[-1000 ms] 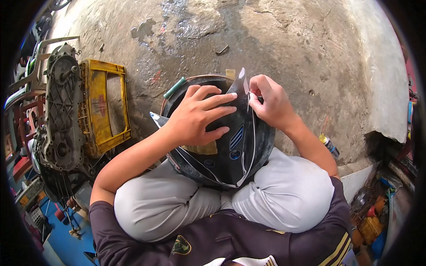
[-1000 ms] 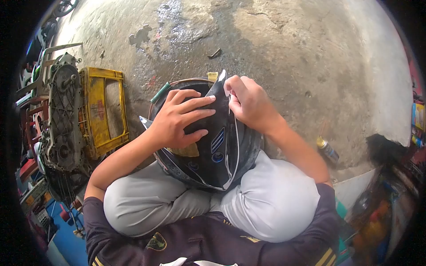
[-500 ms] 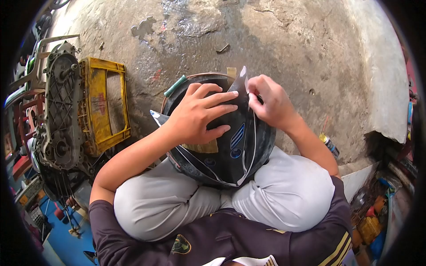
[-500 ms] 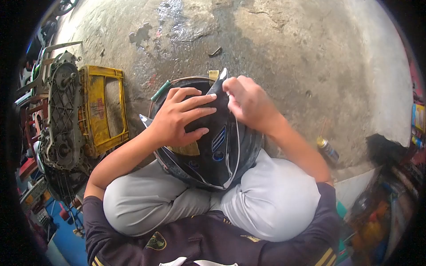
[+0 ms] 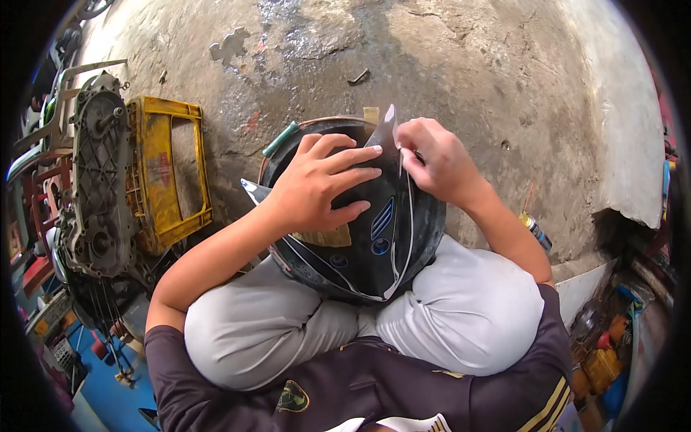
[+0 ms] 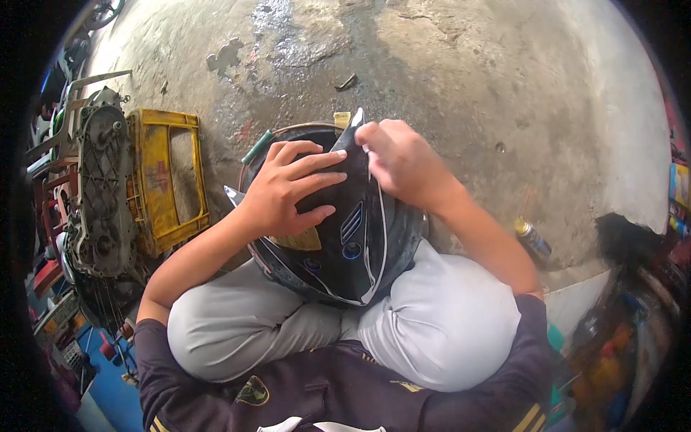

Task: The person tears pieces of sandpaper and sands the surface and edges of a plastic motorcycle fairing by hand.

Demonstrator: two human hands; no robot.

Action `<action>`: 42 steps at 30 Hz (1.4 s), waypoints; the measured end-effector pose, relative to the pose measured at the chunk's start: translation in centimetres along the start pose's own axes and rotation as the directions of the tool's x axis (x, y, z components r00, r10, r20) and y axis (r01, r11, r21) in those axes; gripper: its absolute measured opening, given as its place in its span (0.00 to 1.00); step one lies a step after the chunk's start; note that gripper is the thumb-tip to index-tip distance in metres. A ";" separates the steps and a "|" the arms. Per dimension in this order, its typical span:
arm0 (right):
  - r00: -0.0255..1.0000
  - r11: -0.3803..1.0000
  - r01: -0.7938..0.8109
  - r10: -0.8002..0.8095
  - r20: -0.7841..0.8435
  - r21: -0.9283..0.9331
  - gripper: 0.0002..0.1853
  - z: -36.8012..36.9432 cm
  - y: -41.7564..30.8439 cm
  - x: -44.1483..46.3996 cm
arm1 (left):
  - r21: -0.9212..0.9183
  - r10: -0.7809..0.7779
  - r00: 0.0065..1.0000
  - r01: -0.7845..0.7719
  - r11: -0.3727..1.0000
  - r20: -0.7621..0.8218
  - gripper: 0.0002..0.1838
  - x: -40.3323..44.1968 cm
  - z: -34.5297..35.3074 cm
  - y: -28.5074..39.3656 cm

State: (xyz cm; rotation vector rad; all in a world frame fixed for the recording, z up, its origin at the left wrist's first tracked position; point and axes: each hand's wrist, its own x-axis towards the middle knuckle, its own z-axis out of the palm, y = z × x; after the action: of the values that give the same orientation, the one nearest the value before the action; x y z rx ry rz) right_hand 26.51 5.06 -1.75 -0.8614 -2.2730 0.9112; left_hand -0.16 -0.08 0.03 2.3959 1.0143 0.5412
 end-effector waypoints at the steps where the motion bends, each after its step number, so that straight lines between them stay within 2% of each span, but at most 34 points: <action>1: 0.997 0.997 -0.078 0.078 -0.003 -0.002 0.17 -0.1 0.2 -0.2 | 0.006 -0.001 1.000 0.001 1.000 -0.005 0.29 0.0 0.0 0.0; 2: 0.988 0.988 -0.153 0.153 -0.003 -0.003 0.17 -0.1 0.3 -0.2 | 0.009 -0.005 1.000 0.005 1.000 -0.009 0.29 0.0 -0.1 -0.1; 3: 0.988 0.988 -0.153 0.153 0.001 -0.001 0.17 0.1 0.2 0.0 | 0.002 -0.006 1.000 0.006 1.000 -0.010 0.29 0.1 -0.2 -0.1; 5: 1.000 1.000 0.008 -0.008 -0.002 0.013 0.17 0.5 -0.4 0.3 | -0.014 -0.001 1.000 0.001 1.000 -0.002 0.29 0.0 0.0 0.0; 8: 0.996 0.996 -0.086 0.085 -0.026 -0.008 0.18 0.0 0.1 -0.1 | -0.004 0.006 1.000 -0.006 1.000 -0.013 0.29 0.1 -0.1 -0.1; 11: 0.998 0.997 -0.054 0.055 -0.015 0.048 0.18 0.4 -0.1 0.0 | -0.010 -0.007 1.000 0.007 1.000 -0.010 0.29 -0.1 -0.1 0.1; 15: 1.000 1.000 -0.010 0.010 0.002 0.022 0.19 0.5 0.0 -0.2 | 0.000 0.009 1.000 -0.009 1.000 0.003 0.28 -0.2 0.1 -0.1; 17: 0.993 0.993 -0.111 0.113 -0.033 0.042 0.18 0.3 0.3 -0.5 | 0.010 0.014 1.000 -0.014 1.000 -0.006 0.28 -0.2 0.0 -0.3; 18: 0.994 0.993 -0.108 0.109 -0.030 0.042 0.18 0.5 0.3 -0.3 | 0.012 0.015 1.000 -0.015 1.000 -0.008 0.28 -0.1 0.0 -0.3; 20: 0.999 0.998 0.044 -0.043 -0.031 0.043 0.18 1.0 -0.1 -0.1 | 0.006 0.020 1.000 -0.020 1.000 -0.002 0.28 -0.3 0.2 -0.2; 22: 1.000 0.998 0.011 -0.010 -0.022 0.061 0.17 0.8 0.1 -0.6 | 0.011 0.019 1.000 -0.019 1.000 0.000 0.28 -0.2 0.2 -0.3; 24: 0.985 0.984 -0.141 0.151 -0.088 0.109 0.16 0.7 0.3 -1.0 | 0.001 0.016 1.000 -0.016 1.000 -0.003 0.28 -0.2 0.0 -0.3; 25: 0.986 0.985 -0.137 0.146 -0.084 0.108 0.16 0.9 0.3 -0.7 | -0.015 0.010 1.000 -0.010 1.000 -0.004 0.28 -0.2 0.1 -0.2; 27: 0.997 0.998 0.044 -0.041 -0.065 0.043 0.16 1.3 0.0 -0.6 | -0.013 -0.003 1.000 0.003 1.000 -0.005 0.28 -0.1 0.1 0.0; 28: 0.997 0.998 0.039 -0.036 -0.070 0.040 0.16 1.2 0.1 -0.9 | -0.005 -0.009 1.000 0.009 1.000 -0.006 0.28 0.0 -0.1 0.1; 30: 0.968 0.976 -0.207 0.214 -0.130 0.067 0.14 0.5 0.9 -1.5 | -0.003 0.006 1.000 -0.006 1.000 -0.010 0.28 0.0 -0.1 0.1; 31: 0.949 0.955 -0.285 0.293 -0.120 0.075 0.17 -0.1 1.6 -1.8 | -0.002 -0.002 1.000 0.002 1.000 -0.006 0.28 -0.1 -0.1 0.2; 32: 0.951 0.958 -0.277 0.284 -0.123 0.067 0.17 -0.6 1.9 -2.1 | 0.000 -0.011 1.000 0.011 1.000 -0.005 0.27 -0.1 -0.1 0.2; 34: 0.895 0.926 -0.324 0.367 -0.255 0.193 0.22 -1.0 1.6 -3.0 | 0.007 -0.007 1.000 0.008 1.000 -0.010 0.27 -0.1 -0.2 0.2; 35: 0.860 0.889 -0.334 0.423 -0.284 0.315 0.25 -1.1 2.0 -3.2 | 0.009 -0.004 1.000 0.004 1.000 -0.007 0.27 -0.1 -0.2 0.3; 36: 0.861 0.892 -0.329 0.418 -0.289 0.311 0.25 -1.6 1.8 -3.4 | 0.014 0.002 1.000 -0.002 1.000 -0.010 0.27 -0.2 -0.2 0.4; 38: 0.788 0.758 -0.257 0.524 -0.324 0.600 0.26 -3.3 0.5 -2.9 | 0.024 0.012 1.000 -0.011 1.000 -0.012 0.27 -0.2 -0.2 0.4; 42: 0.793 0.761 -0.194 0.493 -0.358 0.619 0.28 -5.6 -1.9 -3.0 | 0.022 -0.011 0.997 0.009 1.000 0.072 0.28 -0.2 -0.9 0.8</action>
State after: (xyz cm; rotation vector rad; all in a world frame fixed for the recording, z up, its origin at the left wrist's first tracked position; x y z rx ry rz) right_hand 31.60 4.03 2.48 -1.1142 -1.2926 1.2551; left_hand -0.29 -0.49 1.18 2.4103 1.0053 0.4391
